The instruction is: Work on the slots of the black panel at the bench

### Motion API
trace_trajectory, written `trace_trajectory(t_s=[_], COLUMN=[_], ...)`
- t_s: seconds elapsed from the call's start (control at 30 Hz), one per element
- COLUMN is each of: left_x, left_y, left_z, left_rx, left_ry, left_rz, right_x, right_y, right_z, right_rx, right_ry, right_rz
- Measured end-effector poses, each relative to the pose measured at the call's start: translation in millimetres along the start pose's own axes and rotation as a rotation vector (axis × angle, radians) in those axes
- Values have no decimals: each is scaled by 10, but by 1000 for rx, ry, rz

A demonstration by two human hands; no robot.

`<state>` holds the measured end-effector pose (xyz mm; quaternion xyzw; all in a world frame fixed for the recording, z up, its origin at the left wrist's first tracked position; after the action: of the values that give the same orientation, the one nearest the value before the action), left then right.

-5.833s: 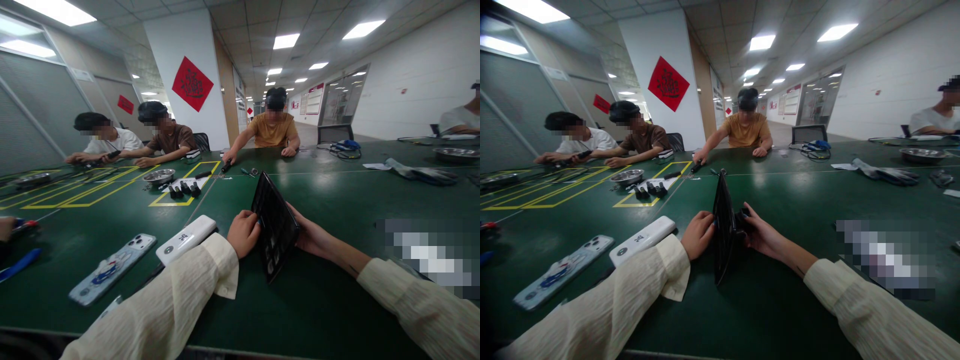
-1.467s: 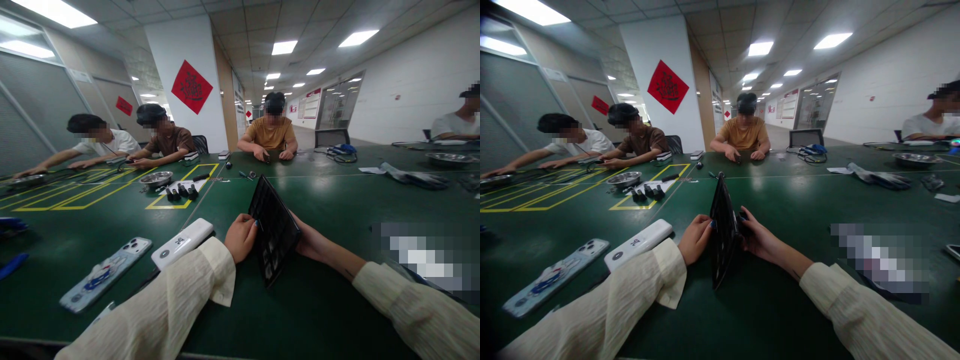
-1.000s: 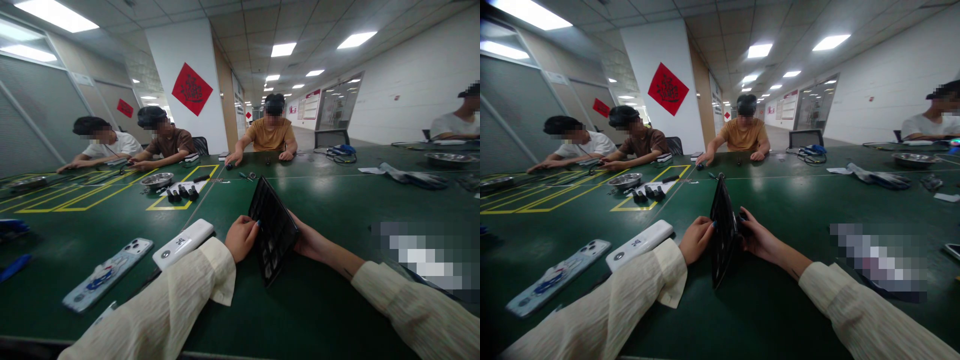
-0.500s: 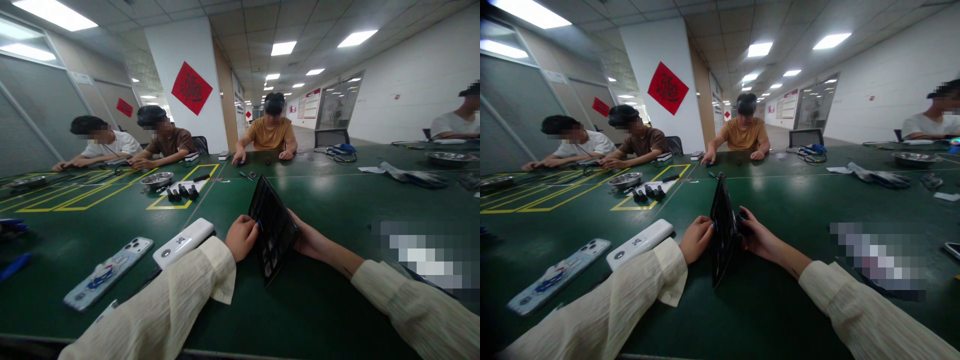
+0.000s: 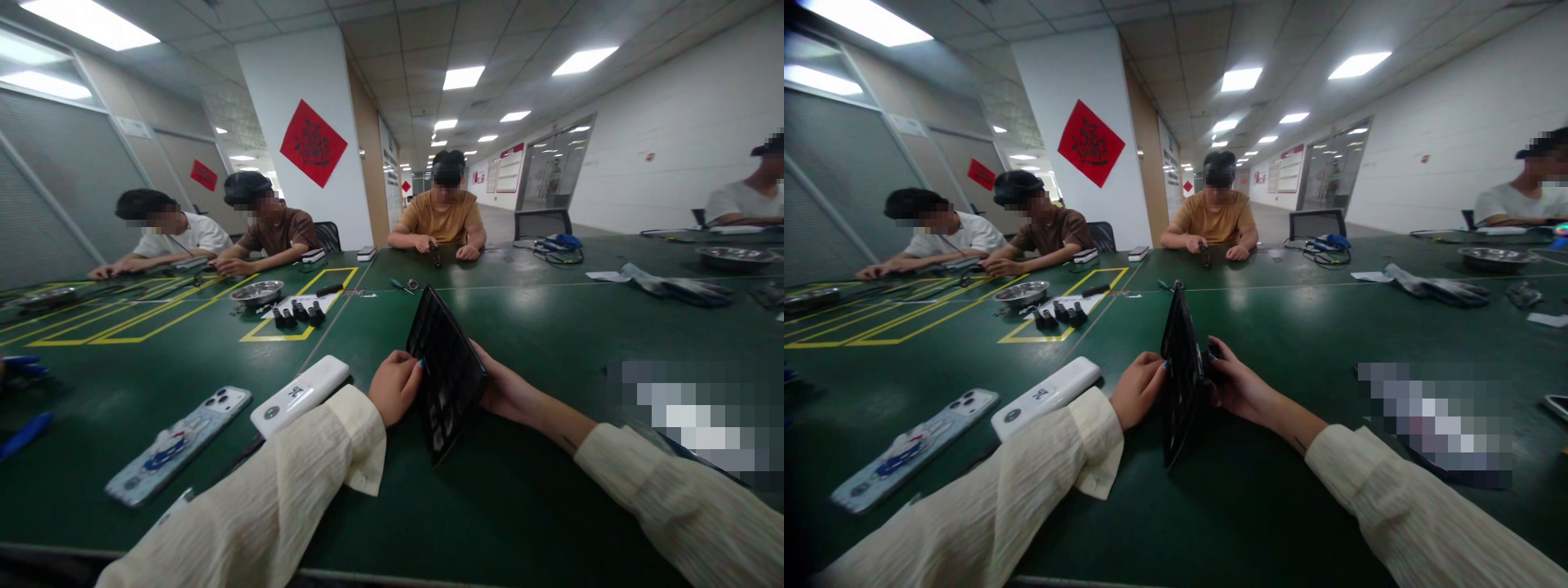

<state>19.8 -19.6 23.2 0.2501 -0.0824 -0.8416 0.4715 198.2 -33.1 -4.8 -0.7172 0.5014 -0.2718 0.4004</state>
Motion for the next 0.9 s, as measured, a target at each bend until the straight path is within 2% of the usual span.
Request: trace_trajectory(t_s=[0.9], left_x=[-7], left_y=[-7], left_z=[-13], left_rx=[28], left_ry=[-13], left_rz=[-20], right_x=[4], right_y=[-3], right_z=[-15], right_rx=[-56], right_ry=[27], right_rz=[-5])
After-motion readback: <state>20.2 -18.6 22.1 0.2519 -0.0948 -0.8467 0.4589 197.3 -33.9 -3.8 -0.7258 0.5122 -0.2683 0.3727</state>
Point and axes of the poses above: each hand's wrist, its own x-axis away from the middle knuckle, its own z-axis out of the back of the hand, y = z × x, the point moved 3 cm from there along -x, towards the middle knuckle, and after that the axes turned 6 degrees about z, right-handed, at the moved point
